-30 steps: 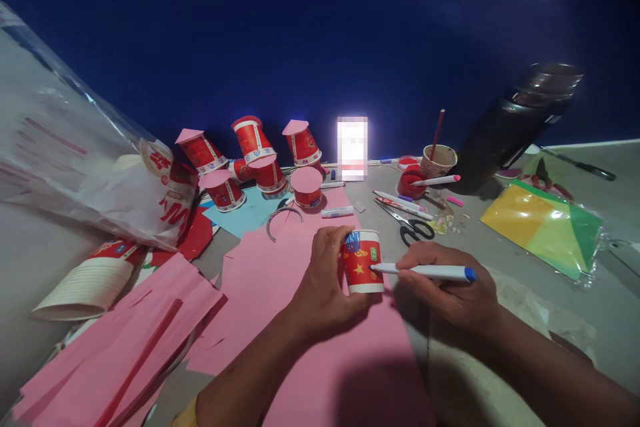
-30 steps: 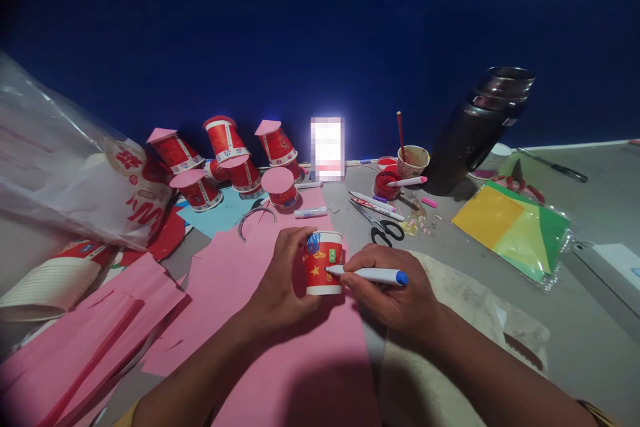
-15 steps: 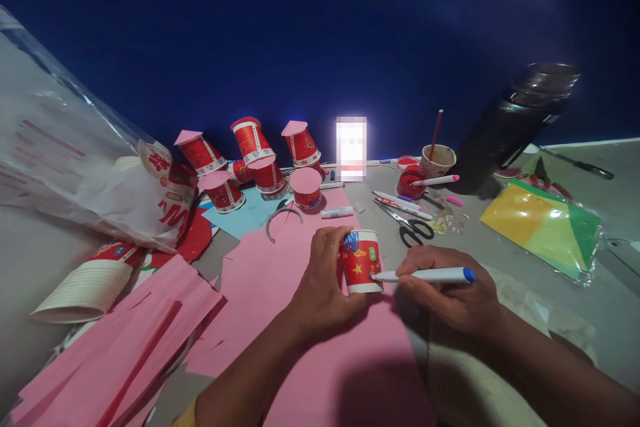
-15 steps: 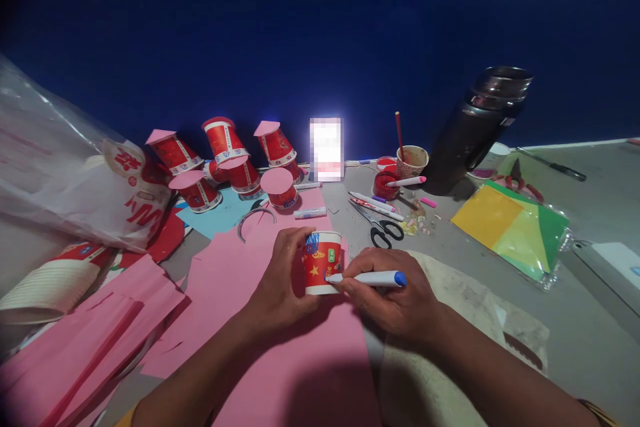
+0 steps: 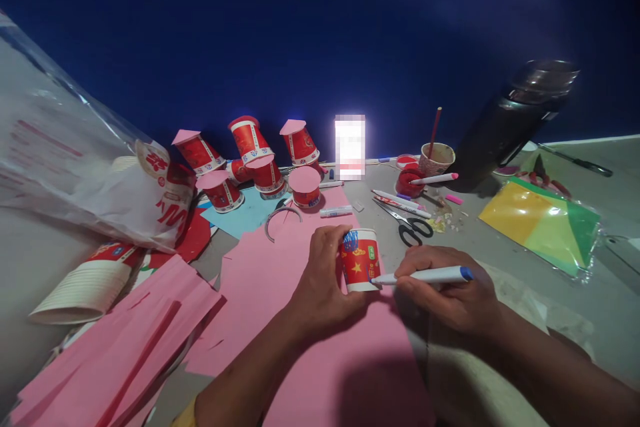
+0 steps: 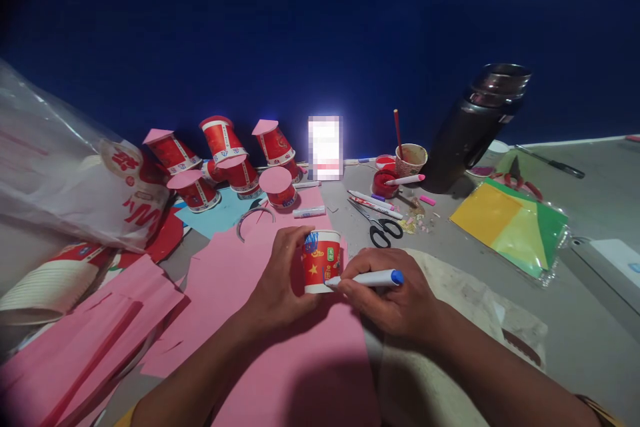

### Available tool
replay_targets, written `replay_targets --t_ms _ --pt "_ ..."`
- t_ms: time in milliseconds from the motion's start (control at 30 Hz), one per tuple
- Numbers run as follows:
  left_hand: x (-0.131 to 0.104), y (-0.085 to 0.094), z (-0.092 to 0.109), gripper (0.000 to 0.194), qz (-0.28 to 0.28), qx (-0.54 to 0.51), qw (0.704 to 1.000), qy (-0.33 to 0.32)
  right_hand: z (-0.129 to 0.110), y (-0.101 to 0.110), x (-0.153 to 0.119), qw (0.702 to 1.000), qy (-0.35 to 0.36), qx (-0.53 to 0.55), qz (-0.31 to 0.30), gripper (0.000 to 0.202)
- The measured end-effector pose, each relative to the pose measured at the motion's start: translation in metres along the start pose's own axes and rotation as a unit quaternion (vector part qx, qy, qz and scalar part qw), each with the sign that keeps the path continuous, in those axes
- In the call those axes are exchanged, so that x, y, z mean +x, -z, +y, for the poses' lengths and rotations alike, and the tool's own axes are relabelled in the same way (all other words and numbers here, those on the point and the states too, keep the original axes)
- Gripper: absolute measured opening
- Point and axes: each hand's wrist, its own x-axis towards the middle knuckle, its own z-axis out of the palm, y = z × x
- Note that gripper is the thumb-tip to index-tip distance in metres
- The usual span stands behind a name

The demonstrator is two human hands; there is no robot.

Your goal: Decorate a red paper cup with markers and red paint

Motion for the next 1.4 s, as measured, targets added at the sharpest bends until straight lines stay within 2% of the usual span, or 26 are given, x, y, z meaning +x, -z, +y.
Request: replay_targets --t_ms 333,567,767,1000,1300,1400 --pt "-0.0007 0.0004 0.0039 0.083 -0.019 -0.016 1.000 0.004 0.0005 -0.0003 0.0011 0.999 -0.023 -0.026 0.034 0.014" --pt "-0.0010 0.0008 0.0021 0.082 -0.015 -0.016 0.999 -0.025 0.0012 0.0041 0.0015 0.996 -0.066 -0.024 0.052 0.016" --pt "-0.0013 0.0017 -0.0012 0.083 -0.020 -0.006 0.999 -0.044 0.0022 0.0045 0.0002 0.995 -0.068 -0.022 0.065 0.015" --pt "-0.0006 0.0006 0.0021 0.080 -0.013 -0.030 0.999 -0.024 0.0019 0.0043 0.0012 0.996 -0.079 -0.013 0.038 0.022" --pt "-0.0004 0.0012 0.0013 0.082 -0.028 -0.060 0.998 0.011 -0.0002 0.0065 0.0044 0.997 -0.070 -0.021 0.034 0.015" --pt "0.0002 0.0017 0.0031 0.081 -0.033 -0.086 0.995 0.041 -0.0006 0.0073 0.0048 0.997 -0.062 -0.025 0.046 0.015"
